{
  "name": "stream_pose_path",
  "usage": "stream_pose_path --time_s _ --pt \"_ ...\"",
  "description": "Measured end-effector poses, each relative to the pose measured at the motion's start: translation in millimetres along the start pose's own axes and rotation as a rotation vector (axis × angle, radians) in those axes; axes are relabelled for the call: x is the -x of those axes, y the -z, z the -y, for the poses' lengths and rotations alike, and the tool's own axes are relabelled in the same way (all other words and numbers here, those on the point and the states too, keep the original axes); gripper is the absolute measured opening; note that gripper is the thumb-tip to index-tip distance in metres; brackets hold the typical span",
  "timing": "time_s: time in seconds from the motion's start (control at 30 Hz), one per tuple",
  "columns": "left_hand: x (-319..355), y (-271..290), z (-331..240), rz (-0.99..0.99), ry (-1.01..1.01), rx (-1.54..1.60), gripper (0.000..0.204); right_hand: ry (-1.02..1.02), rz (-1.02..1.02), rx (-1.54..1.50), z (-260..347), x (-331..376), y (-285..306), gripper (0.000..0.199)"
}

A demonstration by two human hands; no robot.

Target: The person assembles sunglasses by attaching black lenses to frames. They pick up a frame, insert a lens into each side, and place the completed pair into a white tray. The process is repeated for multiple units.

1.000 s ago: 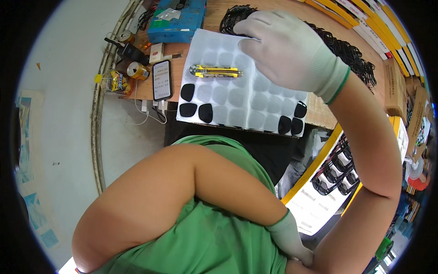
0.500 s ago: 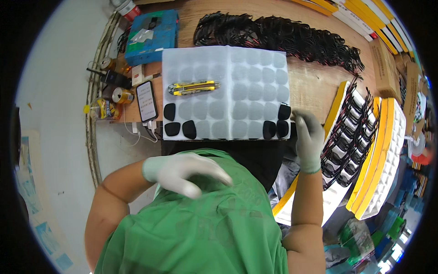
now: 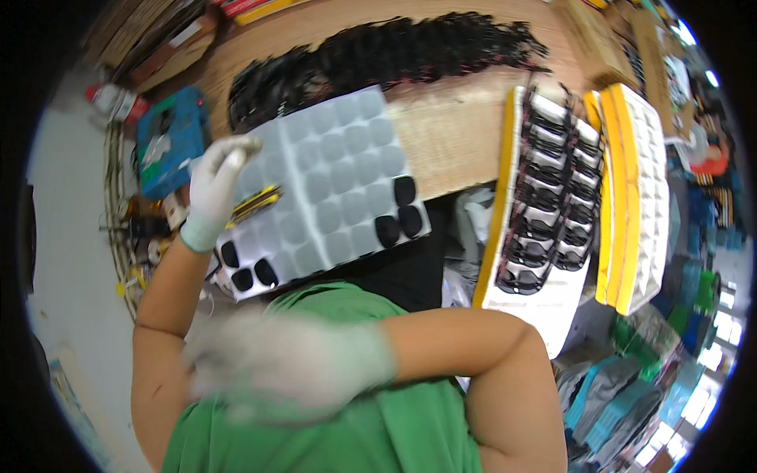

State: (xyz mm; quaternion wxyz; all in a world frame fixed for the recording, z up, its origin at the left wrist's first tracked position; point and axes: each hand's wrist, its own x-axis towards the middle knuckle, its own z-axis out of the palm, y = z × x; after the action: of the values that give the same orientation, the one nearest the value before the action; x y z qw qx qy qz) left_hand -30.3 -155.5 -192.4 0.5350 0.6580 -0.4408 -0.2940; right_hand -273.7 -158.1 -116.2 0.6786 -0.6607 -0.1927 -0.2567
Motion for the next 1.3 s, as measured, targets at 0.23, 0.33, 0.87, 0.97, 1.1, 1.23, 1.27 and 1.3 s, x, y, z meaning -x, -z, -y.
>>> stream_pose_path --time_s 0.23,0.33,0.87,0.97,1.1,1.23,1.27,1.3 --pt "75 -1 -41 0.387 -0.045 -0.258 0.022 0.000 0.348 0.077 50 -85 -81 0.020" --pt "109 0 -59 0.505 -0.122 -0.257 0.017 0.002 0.394 0.055 33 -82 -81 0.020" --pt "241 -11 -36 0.109 0.281 -0.185 0.017 0.084 0.495 0.023 25 -82 -90 0.019" --pt "261 -14 -27 -0.082 0.503 -0.079 0.017 0.106 0.489 0.006 30 -85 -89 0.019" --pt "270 -10 -21 -0.081 0.525 -0.039 0.018 0.125 0.524 -0.039 48 -79 -83 0.020" --pt "225 14 -20 0.090 0.154 -0.216 0.019 0.128 0.591 -0.086 64 -71 -70 0.021" --pt "207 23 -26 0.146 0.069 -0.306 0.019 0.121 0.595 -0.107 69 -68 -65 0.021" --pt "185 29 -34 0.166 0.097 -0.376 0.019 0.111 0.603 -0.129 66 -63 -62 0.021"
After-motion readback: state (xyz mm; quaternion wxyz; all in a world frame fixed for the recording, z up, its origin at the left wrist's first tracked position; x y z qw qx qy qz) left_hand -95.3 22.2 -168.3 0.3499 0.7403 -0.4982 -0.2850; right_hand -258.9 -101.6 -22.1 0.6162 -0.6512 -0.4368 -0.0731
